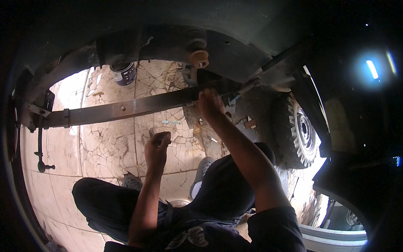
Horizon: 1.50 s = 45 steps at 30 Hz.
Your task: The person sits beneath a vehicle and uses a small brush to scrub a metal bar on the undercarriage. They repeatedly dip the brush into a container of liquid and continue scrubbing the same area.
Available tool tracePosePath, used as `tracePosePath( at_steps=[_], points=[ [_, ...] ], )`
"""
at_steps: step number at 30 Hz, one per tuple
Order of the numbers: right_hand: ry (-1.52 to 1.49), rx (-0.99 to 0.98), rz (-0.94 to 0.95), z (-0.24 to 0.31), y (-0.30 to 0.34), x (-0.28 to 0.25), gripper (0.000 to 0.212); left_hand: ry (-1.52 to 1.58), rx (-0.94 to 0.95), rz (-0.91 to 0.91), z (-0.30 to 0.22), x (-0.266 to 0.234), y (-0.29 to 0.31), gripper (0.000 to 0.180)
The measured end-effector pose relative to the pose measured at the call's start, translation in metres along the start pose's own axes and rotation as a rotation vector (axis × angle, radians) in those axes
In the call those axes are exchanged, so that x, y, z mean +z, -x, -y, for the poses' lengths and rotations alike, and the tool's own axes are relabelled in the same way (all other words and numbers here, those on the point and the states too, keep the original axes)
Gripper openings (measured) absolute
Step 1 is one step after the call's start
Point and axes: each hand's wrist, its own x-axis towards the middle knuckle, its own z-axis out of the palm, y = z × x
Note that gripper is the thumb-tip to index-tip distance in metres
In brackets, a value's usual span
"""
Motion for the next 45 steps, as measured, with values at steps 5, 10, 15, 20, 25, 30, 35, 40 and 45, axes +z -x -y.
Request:
tracePosePath(
  at_steps=[5, 10, 15, 20, 25, 30, 35, 40, 45],
  points=[
    [-0.127, 0.107, 0.181, 0.004, -0.035, -0.018, 0.022, -0.041, 0.007, 0.025, 0.011, 0.003, 0.001, 0.029],
    [-0.080, 0.070, 0.104, 0.024, -0.004, -0.025, 0.022, -0.041, 0.019, -0.009, 0.008, -0.008, 0.009, 0.026],
    [-0.091, 0.114, 0.089, 0.013, -0.033, -0.017, 0.024, -0.099, 0.089, -0.034, -0.010, -0.007, 0.016, 0.024],
    [-0.114, 0.173, 0.138, 0.024, -0.028, -0.019, 0.021, -0.140, 0.099, -0.014, 0.002, -0.003, 0.013, 0.025],
    [-0.315, 0.307, 0.180, 0.058, -0.020, -0.043, 0.026, -0.197, 0.061, -0.032, -0.005, -0.016, 0.015, 0.025],
    [-0.363, 0.273, 0.043, 0.011, -0.044, 0.016, 0.031, -0.190, 0.175, 0.074, 0.010, 0.006, 0.016, 0.044],
    [-0.276, 0.031, -0.015, 0.022, 0.013, 0.016, 0.008, -0.076, 0.054, 0.055, 0.013, -0.005, 0.009, 0.052],
    [-0.594, -0.010, -0.205, 0.017, 0.009, -0.050, 0.011, -0.031, 0.027, 0.001, 0.006, -0.003, 0.007, 0.057],
    [-0.483, 0.187, -0.174, 0.013, -0.020, -0.042, 0.021, -0.063, 0.051, 0.128, 0.004, 0.017, 0.007, 0.063]
  ],
)
